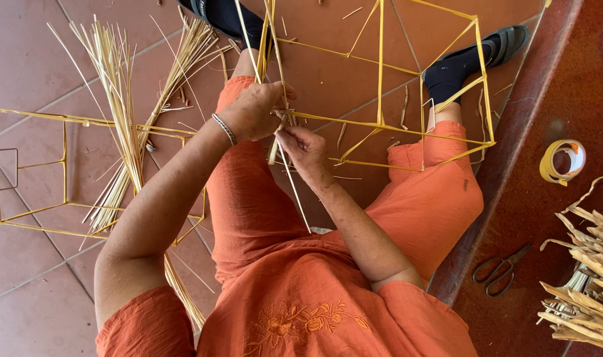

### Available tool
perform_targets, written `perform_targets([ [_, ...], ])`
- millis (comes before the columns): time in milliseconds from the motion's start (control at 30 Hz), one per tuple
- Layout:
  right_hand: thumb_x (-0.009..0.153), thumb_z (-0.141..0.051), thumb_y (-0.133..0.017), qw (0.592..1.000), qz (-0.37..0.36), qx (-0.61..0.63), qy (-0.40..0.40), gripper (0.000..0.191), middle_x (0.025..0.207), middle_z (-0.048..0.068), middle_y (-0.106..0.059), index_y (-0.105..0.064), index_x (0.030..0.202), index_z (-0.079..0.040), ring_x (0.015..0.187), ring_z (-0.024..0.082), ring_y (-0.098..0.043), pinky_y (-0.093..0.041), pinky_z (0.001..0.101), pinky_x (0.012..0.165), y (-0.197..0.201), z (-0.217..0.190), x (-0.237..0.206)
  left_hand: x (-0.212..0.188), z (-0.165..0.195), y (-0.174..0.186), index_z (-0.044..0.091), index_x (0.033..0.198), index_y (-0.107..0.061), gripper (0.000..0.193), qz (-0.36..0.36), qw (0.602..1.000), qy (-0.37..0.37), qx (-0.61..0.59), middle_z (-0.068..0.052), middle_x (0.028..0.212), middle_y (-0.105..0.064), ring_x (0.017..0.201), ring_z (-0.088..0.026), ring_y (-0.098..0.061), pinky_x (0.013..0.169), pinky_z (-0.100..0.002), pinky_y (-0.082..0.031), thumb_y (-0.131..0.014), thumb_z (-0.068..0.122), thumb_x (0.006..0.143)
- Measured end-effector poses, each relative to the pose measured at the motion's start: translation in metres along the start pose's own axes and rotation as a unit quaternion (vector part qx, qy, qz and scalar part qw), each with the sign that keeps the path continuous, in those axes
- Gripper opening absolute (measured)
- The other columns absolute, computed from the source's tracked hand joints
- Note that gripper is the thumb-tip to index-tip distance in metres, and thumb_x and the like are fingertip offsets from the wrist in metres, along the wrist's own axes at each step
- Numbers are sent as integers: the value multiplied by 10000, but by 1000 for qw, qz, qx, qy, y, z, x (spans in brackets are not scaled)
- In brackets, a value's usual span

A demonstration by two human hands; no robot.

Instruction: The person sits on the floor and attaches bundles of dried palm leaves to yellow bamboo frames, bending and threading individual strips to secure them across the frame bars. They gather strips from a pile, fold them over the frame, and work on multiple frames laid on the tile.

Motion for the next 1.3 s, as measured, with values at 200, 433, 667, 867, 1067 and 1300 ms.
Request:
perform_targets([
  [200, 1023, -111, -658, 995, 25, -70, 70, 85, 868, -3, -665, -675, 1004, -31, 669, 64, -623, -539, 222, 555, 8, -4, -2, -11, -5, -9, 82, 1288, -594, 469, 13, 994, 12, 111, -119, 901, -761, 886, -336, -728, 762, -452, -563, -731, 27, 842],
  [433, 1073, -149, -642, 993, -71, -90, 18, 151, 679, 49, -568, -675, 1075, -2, 575, 138, -531, -419, 300, 515, 0, -14, 1, -12, -1, -6, 105, 1293, -591, 502, 13, 990, -72, -121, -103, 1087, -773, 1015, -278, -770, 838, -379, -631, -572, -52, 817],
  [667, 991, -216, -789, 927, 55, -308, 207, 180, 794, 50, -691, -726, 926, -60, 657, 169, -664, -498, 328, 568, 89, -104, 0, -12, -1, -14, 85, 1106, -560, 317, 55, 996, -63, 20, -125, 882, -749, 833, -344, -736, 694, -446, -578, -773, 100, 872],
  [867, 822, -269, -945, 848, 101, -479, 204, 316, 744, 59, -657, -704, 768, -72, 706, 250, -631, -470, 438, 625, 96, -127, 62, -16, 2, -13, 96, 1090, -566, 253, 89, 993, -64, 32, -98, 790, -730, 745, -341, -720, 636, -463, -565, -754, 143, 926],
  [1067, 621, -264, -885, 735, 158, -587, 299, 312, 915, 94, -676, -719, 833, -105, 1013, 293, -569, -421, 550, 868, 72, -139, 74, -13, -1, -16, 79, 963, -699, 71, 82, 993, -59, 58, -122, 744, -717, 700, -312, -726, 665, -434, -583, -729, 142, 949],
  [1300, 936, -94, -771, 885, 40, -367, 284, 199, 1012, 150, -708, -667, 1064, 17, 919, 315, -685, -555, 419, 811, 50, -103, -17, -2, 0, -17, 81, 1019, -718, 132, -64, 996, 56, -25, -129, 771, -731, 675, -274, -752, 669, -387, -615, -694, 106, 892],
])
Point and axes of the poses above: each hand's wrist, its own x-axis towards the middle knuckle, its own y-axis out of the back of the hand, z = x × y, the point moved 6 cm from there along x, towards the middle knuckle
